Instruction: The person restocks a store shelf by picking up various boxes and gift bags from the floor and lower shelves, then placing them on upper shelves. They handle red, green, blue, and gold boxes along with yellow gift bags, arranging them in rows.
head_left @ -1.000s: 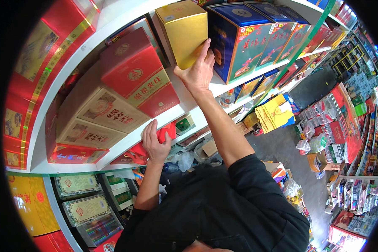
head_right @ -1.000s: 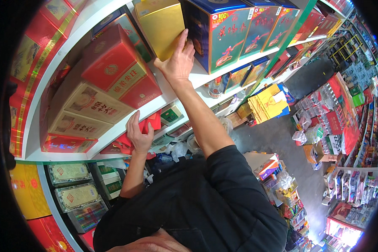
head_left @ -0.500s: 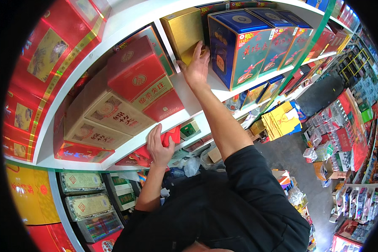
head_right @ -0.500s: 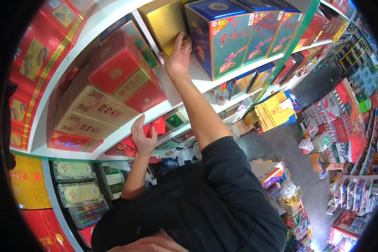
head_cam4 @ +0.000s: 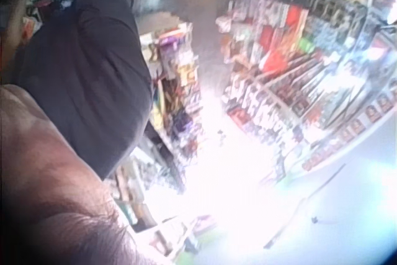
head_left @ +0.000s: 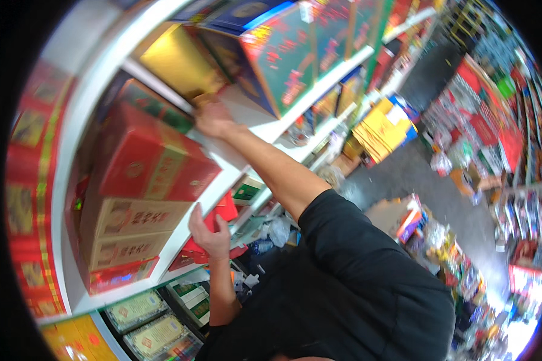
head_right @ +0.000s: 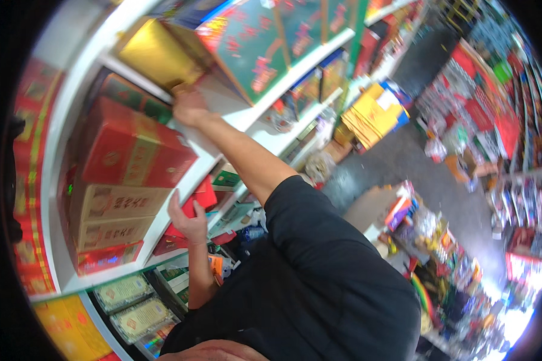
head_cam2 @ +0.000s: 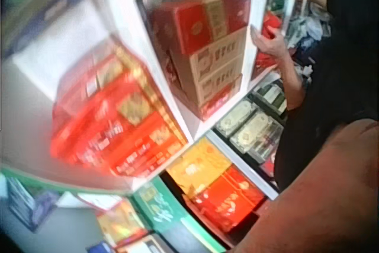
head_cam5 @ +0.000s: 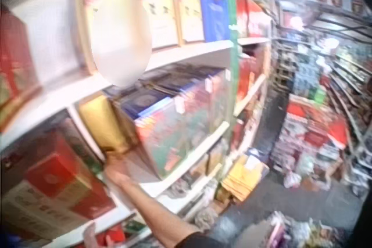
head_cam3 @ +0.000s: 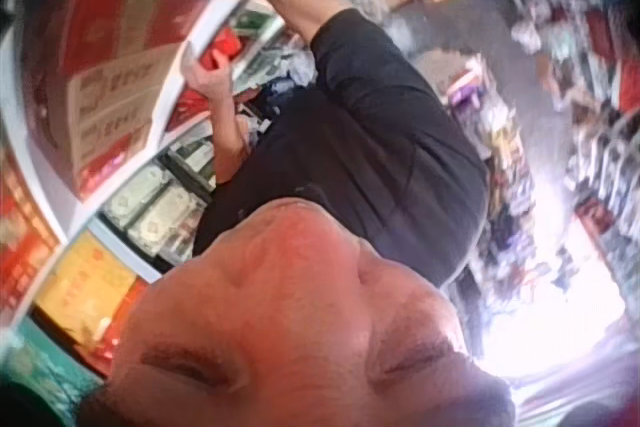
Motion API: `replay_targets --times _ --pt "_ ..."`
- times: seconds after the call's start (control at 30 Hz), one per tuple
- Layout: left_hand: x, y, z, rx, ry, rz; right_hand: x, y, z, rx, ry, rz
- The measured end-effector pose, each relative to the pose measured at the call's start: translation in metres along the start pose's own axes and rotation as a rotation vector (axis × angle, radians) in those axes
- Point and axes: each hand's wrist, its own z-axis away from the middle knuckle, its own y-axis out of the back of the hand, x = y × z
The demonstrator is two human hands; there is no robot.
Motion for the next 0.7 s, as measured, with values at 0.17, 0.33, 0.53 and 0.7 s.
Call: replay_targets --times 0.17,0.33,0.53,0.7 --pt "0.004 0.007 0.004 -0.057 0.048 0.021 0.008 0.055 0.177 0.333 0.395 -0.294" --pt "0.047 -0.009 0.025 -0.158 -0.194 0.37 0.105 0.102 0.368 0.171 0.154 -0.251" --pt "0.098 -0.105 0.067 -0.702 -0.128 0.587 0.272 0.11 0.52 -0.249 -0.75 0.079" --pt "0.102 -0.197 0.105 -0.967 0.111 0.557 0.389 0.104 0.565 -0.384 -1.11 0.168"
